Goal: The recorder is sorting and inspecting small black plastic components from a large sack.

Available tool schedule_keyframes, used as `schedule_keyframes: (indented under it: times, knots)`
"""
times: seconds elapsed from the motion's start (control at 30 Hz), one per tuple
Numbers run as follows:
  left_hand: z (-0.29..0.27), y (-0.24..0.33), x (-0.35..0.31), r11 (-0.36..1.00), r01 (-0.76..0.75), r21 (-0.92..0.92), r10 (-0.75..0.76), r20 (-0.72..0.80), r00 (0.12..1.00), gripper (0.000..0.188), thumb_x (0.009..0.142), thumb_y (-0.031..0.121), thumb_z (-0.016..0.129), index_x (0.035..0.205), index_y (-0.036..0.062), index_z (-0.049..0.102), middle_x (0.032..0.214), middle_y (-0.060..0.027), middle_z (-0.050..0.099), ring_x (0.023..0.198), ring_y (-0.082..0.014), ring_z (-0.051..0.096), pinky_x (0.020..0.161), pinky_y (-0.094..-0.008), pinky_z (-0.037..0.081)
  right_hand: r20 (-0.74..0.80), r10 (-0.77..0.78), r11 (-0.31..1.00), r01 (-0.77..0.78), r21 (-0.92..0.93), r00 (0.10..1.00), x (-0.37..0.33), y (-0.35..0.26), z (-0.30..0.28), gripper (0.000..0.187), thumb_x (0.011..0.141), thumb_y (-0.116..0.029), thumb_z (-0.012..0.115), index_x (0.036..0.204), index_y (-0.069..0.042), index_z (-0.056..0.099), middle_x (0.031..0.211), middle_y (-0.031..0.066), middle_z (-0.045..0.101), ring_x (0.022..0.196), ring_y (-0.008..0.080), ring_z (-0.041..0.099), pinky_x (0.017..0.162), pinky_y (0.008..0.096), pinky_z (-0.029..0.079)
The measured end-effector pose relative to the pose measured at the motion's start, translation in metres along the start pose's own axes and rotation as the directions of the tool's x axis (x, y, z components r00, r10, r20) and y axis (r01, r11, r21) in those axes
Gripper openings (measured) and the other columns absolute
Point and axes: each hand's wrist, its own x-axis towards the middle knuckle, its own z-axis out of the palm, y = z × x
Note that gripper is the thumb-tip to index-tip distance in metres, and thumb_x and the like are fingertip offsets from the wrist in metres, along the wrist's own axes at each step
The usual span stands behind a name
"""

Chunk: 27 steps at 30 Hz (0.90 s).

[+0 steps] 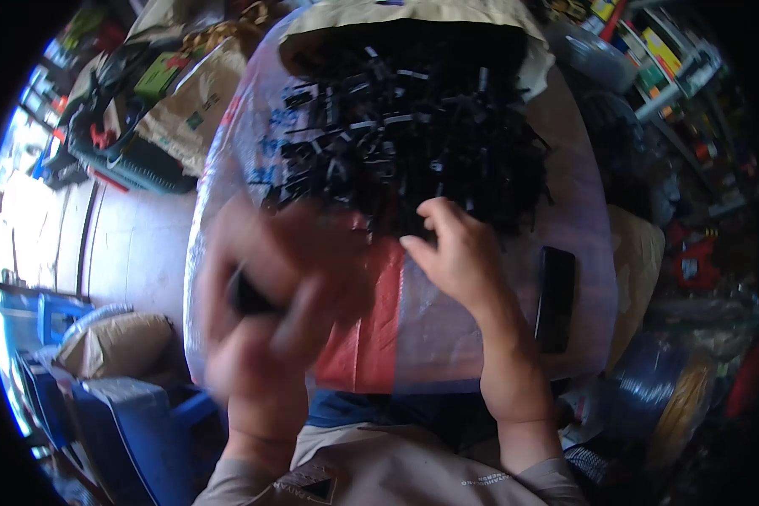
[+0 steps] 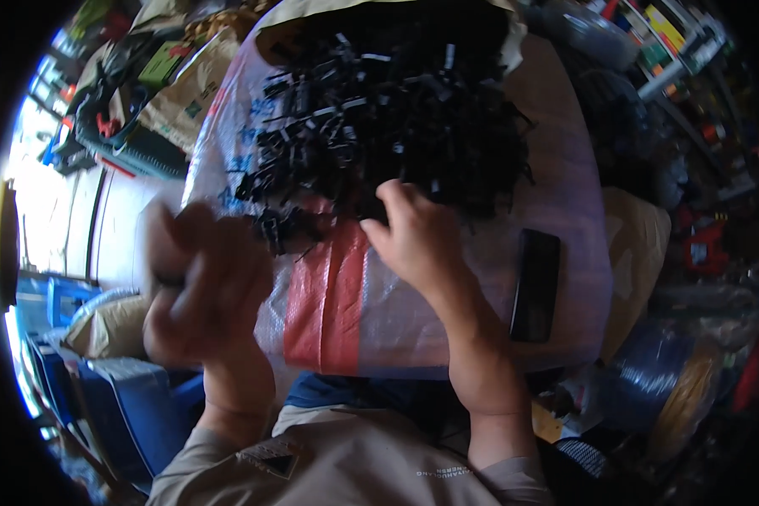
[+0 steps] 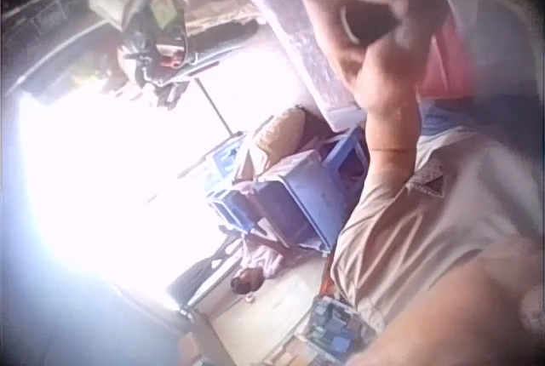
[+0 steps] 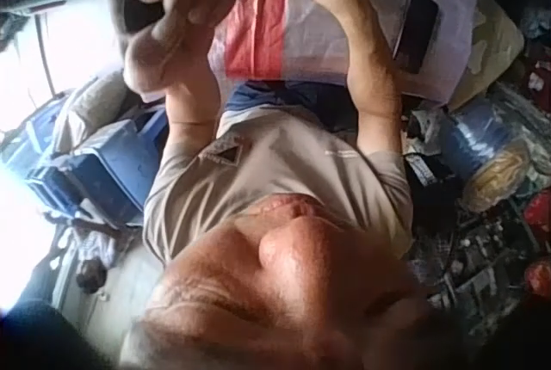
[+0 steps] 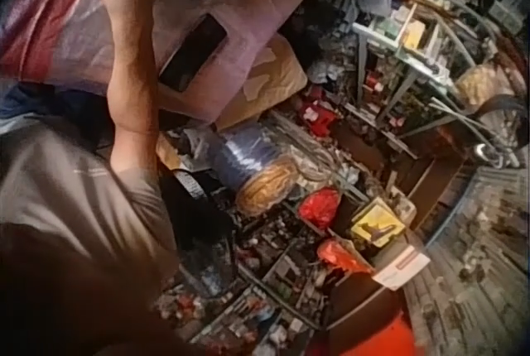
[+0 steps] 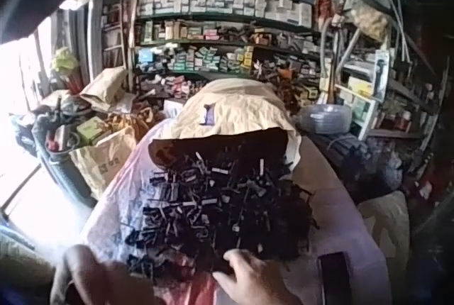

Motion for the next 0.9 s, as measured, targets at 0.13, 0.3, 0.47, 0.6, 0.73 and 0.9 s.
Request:
schedule_keyframes:
  times: [0.13,0.3,0.47,0.6,0.73,0.9]
  knots:
    - [0.022,0.014,-0.014,0.668,-0.121,-0.734,0.585,0.418,0.695,0.018,0.094,0.017,0.060,0.109,0.0091,0.066,0.108,-0.0041,0.065,0.099,-0.0158,0.057,0.073,-0.0322,0.047,-0.001,-0.044,0.995,0.044,-0.092,0.999,0.005,-0.023,0.019,0.027,0.073,-0.009,0.070,0.096,-0.007,0.057,0.086,0.0108,0.064,0.074,0.0289,0.066,0.060,0.0391,0.051]
    - [0.075,0.059,-0.100,0.952,-0.163,-0.259,0.134,-0.127,0.983,0.013,0.094,0.015,0.057,0.081,0.0133,0.059,0.077,0.0011,0.056,0.066,-0.0124,0.048,0.057,-0.0239,0.036,-0.099,-0.055,0.994,0.064,0.088,0.994,-0.002,-0.012,0.003,0.024,0.073,-0.005,0.068,0.096,-0.003,0.059,0.086,0.0109,0.060,0.072,0.0276,0.063,0.060,0.0371,0.051]
    - [0.081,0.029,-0.059,0.657,-0.245,-0.713,0.545,0.224,0.808,0.007,0.092,0.014,0.061,0.085,0.0122,0.062,0.076,-0.0010,0.059,0.068,-0.0137,0.055,0.058,-0.0231,0.040,-0.127,-0.065,0.919,0.109,0.379,0.990,0.005,-0.026,0.004,0.023,0.079,0.001,0.066,0.101,0.000,0.060,0.090,0.0113,0.059,0.071,0.0220,0.064,0.058,0.0299,0.052]
    - [0.077,0.038,-0.084,0.798,-0.338,-0.499,0.401,0.022,0.916,0.013,0.092,0.018,0.063,0.101,0.0080,0.064,0.091,-0.0063,0.065,0.081,-0.0161,0.061,0.063,-0.0239,0.044,-0.139,0.171,0.838,-0.070,0.541,0.975,0.004,-0.014,-0.018,0.021,0.085,-0.001,0.067,0.105,0.000,0.060,0.089,0.0041,0.061,0.070,0.0063,0.056,0.059,0.0208,0.047]
    - [0.038,0.050,-0.037,0.810,-0.502,-0.303,0.576,0.569,0.587,0.007,0.090,0.008,0.055,0.084,0.0062,0.059,0.086,-0.0095,0.065,0.068,-0.0193,0.057,0.057,-0.0311,0.042,-0.019,0.201,0.546,-0.096,0.832,0.979,0.014,-0.006,-0.025,0.013,0.092,-0.006,0.064,0.103,0.000,0.063,0.087,0.0003,0.062,0.070,0.0052,0.056,0.066,0.0203,0.048]
    - [0.007,0.000,-0.006,0.703,-0.391,0.595,0.247,0.311,0.918,0.012,0.076,0.008,0.069,0.082,-0.0001,0.062,0.076,-0.0054,0.062,0.064,-0.0142,0.060,0.059,-0.0246,0.045,0.026,0.245,0.158,-0.067,0.985,0.969,0.018,-0.004,-0.033,0.009,0.092,-0.009,0.065,0.097,-0.002,0.063,0.090,0.0052,0.065,0.069,0.0080,0.058,0.064,0.0223,0.049]
